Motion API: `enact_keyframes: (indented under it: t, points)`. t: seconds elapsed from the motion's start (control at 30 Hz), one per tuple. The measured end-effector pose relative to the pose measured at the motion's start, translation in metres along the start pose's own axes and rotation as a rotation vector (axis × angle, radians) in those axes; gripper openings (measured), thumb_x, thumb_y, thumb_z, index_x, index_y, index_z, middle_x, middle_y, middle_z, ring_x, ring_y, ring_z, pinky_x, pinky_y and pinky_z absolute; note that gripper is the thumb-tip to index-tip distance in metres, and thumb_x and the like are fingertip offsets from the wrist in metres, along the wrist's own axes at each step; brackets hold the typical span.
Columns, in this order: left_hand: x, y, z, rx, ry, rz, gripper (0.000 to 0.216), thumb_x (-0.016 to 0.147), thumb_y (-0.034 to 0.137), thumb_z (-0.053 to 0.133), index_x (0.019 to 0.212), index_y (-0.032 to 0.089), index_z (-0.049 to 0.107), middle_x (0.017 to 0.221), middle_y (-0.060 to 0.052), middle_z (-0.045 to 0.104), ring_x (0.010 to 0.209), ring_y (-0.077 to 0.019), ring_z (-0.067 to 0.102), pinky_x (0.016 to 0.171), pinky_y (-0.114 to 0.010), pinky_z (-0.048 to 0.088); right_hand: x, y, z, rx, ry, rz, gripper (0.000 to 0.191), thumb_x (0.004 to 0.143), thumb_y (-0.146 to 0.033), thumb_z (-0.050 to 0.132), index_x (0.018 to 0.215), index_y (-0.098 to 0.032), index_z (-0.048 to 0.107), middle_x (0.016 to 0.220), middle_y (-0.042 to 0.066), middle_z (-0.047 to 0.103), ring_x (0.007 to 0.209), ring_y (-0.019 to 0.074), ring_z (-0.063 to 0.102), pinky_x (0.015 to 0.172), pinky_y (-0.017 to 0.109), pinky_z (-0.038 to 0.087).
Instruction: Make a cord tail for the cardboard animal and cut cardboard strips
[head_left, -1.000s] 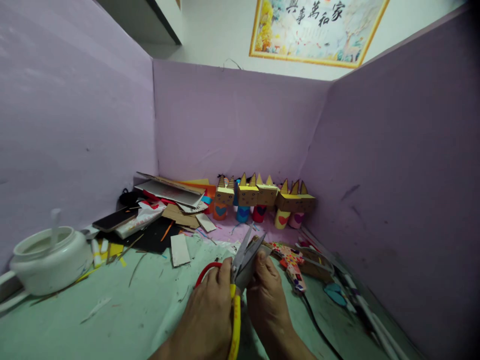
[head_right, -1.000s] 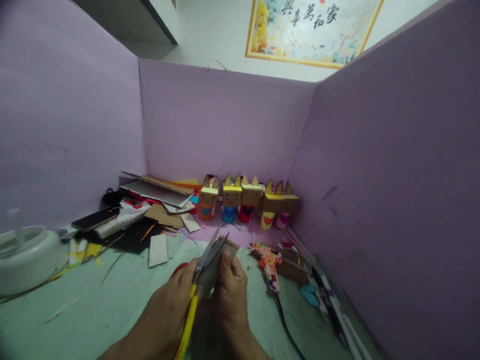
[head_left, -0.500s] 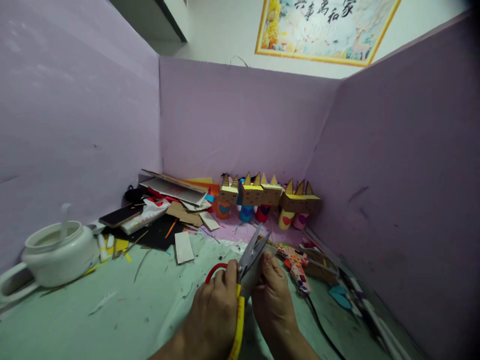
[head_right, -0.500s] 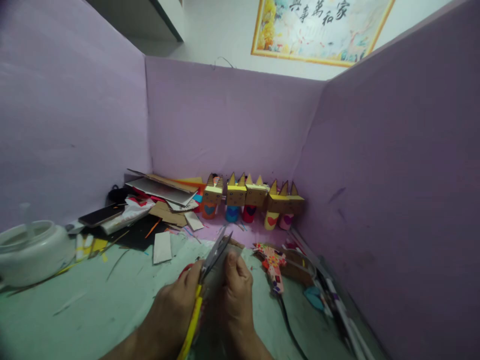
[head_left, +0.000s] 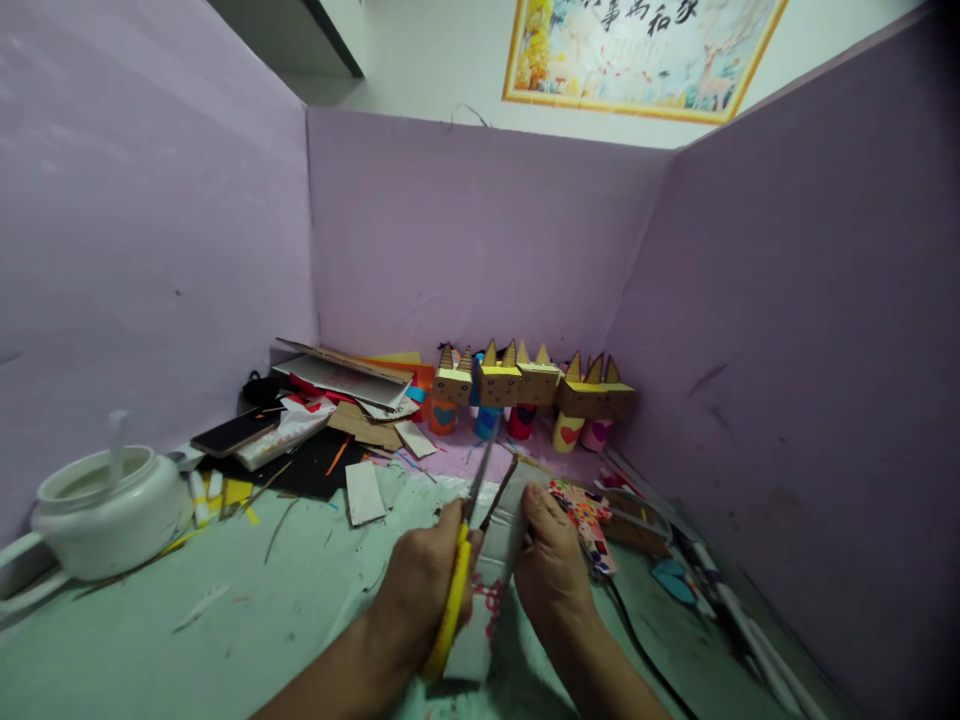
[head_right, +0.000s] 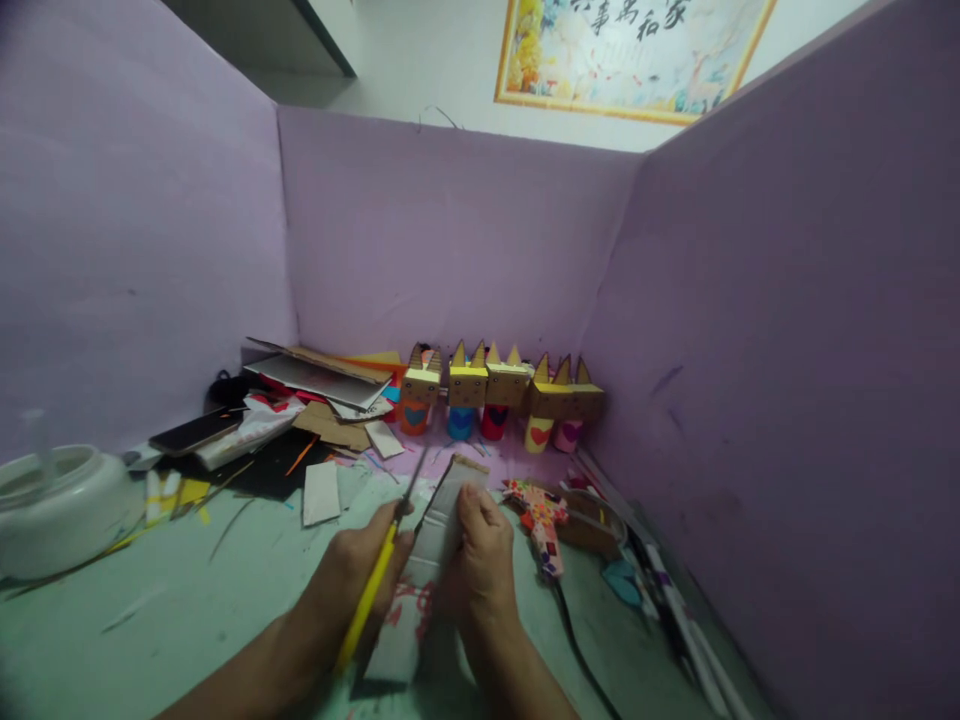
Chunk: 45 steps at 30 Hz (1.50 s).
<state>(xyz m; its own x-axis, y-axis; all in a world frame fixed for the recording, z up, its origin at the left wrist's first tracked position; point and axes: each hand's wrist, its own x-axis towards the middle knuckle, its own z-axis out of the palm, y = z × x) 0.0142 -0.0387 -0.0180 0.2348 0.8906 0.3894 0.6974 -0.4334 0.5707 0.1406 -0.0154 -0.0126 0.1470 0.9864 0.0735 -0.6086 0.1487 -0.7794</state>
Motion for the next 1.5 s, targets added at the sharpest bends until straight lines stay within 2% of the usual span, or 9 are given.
enact_keyframes:
  t: [0.2,0.43,0.63,0.87,1.0,1.1,1.27,1.37,1.5]
  points:
    - [0.005,-0.009,-0.021,-0.092,0.048,-0.173,0.031,0.088,0.035,0.028,0.106,0.015,0.042,0.065,-0.002,0.057,0.058,-0.0182,0.058,0.056,-0.028,0.042,0.005,-0.006,0.004,0.102,-0.084,0.110,0.030,0.050,-0.041,0.077,0.067,-0.019,0.068,0.057,0.000,0.065,0.052,0.0170,0.058,0.054,0.029,0.046]
    - [0.001,-0.003,-0.033,-0.507,0.098,-0.166,0.034,0.084,0.038,0.041,0.110,0.016,0.039,0.075,0.000,0.054,0.060,-0.0125,0.053,0.055,-0.022,0.041,-0.003,0.004,0.001,-0.015,-0.124,0.134,0.025,0.064,-0.040,0.069,0.075,-0.018,0.068,0.061,0.001,0.065,0.053,0.0163,0.055,0.051,0.027,0.043]
    - [0.000,-0.006,-0.039,-0.398,0.066,-0.112,0.036,0.086,0.037,0.038,0.113,0.015,0.043,0.079,-0.002,0.056,0.062,-0.0126,0.052,0.057,-0.023,0.042,-0.005,-0.006,-0.001,-0.380,-0.185,-0.114,0.027,0.069,-0.043,0.063,0.066,-0.016,0.065,0.056,-0.002,0.054,0.052,0.0120,0.043,0.048,0.022,0.033]
    - [-0.005,-0.009,-0.053,-0.210,-0.086,-0.014,0.048,0.087,0.033,0.033,0.133,0.018,0.028,0.121,-0.012,0.047,0.111,-0.0230,0.044,0.095,-0.038,0.035,-0.003,-0.042,-0.004,-0.712,-0.216,-0.419,0.027,0.078,-0.038,0.054,0.064,-0.016,0.062,0.058,-0.002,0.049,0.054,0.0117,0.039,0.050,0.023,0.028]
    - [0.000,-0.006,-0.069,-0.414,-0.064,-0.068,0.042,0.085,0.036,0.038,0.123,0.018,0.035,0.101,-0.009,0.055,0.091,-0.0208,0.055,0.080,-0.034,0.045,-0.008,-0.056,-0.001,-0.976,-0.394,-0.535,0.024,0.080,-0.031,0.052,0.065,-0.017,0.063,0.062,0.000,0.053,0.061,0.0146,0.047,0.057,0.025,0.032]
    - [0.004,0.005,-0.075,-0.517,-0.047,-0.015,0.039,0.079,0.031,0.050,0.114,0.018,0.039,0.093,-0.006,0.056,0.079,-0.0166,0.056,0.070,-0.028,0.047,-0.012,-0.056,0.007,-1.115,-0.559,-0.502,0.022,0.082,-0.027,0.051,0.066,-0.018,0.064,0.062,0.000,0.053,0.061,0.0138,0.047,0.056,0.025,0.031]
    - [0.007,0.020,-0.071,-0.308,-0.077,0.092,0.035,0.069,0.016,0.057,0.103,0.021,0.048,0.074,0.003,0.054,0.064,-0.0113,0.051,0.059,-0.020,0.044,-0.015,-0.048,0.022,-1.185,-0.667,-0.438,0.023,0.079,-0.026,0.053,0.060,-0.017,0.062,0.059,-0.001,0.053,0.054,0.0110,0.043,0.052,0.023,0.028]
    - [0.011,0.013,-0.067,-0.351,0.026,0.014,0.035,0.066,0.017,0.061,0.099,0.020,0.051,0.074,0.002,0.056,0.065,-0.0126,0.054,0.059,-0.020,0.045,-0.010,-0.047,0.019,-1.169,-0.664,-0.262,0.025,0.077,-0.037,0.055,0.068,-0.016,0.066,0.059,-0.002,0.054,0.053,0.0101,0.043,0.050,0.021,0.029]
    - [0.022,-0.018,-0.069,-0.640,0.175,-0.150,0.043,0.057,0.019,0.071,0.096,0.020,0.054,0.077,0.001,0.056,0.065,-0.0132,0.055,0.052,-0.019,0.046,0.002,-0.048,-0.005,-1.231,-0.655,-0.006,0.035,0.056,-0.039,0.073,0.081,-0.016,0.065,0.061,-0.004,0.055,0.054,0.0101,0.045,0.047,0.020,0.029]
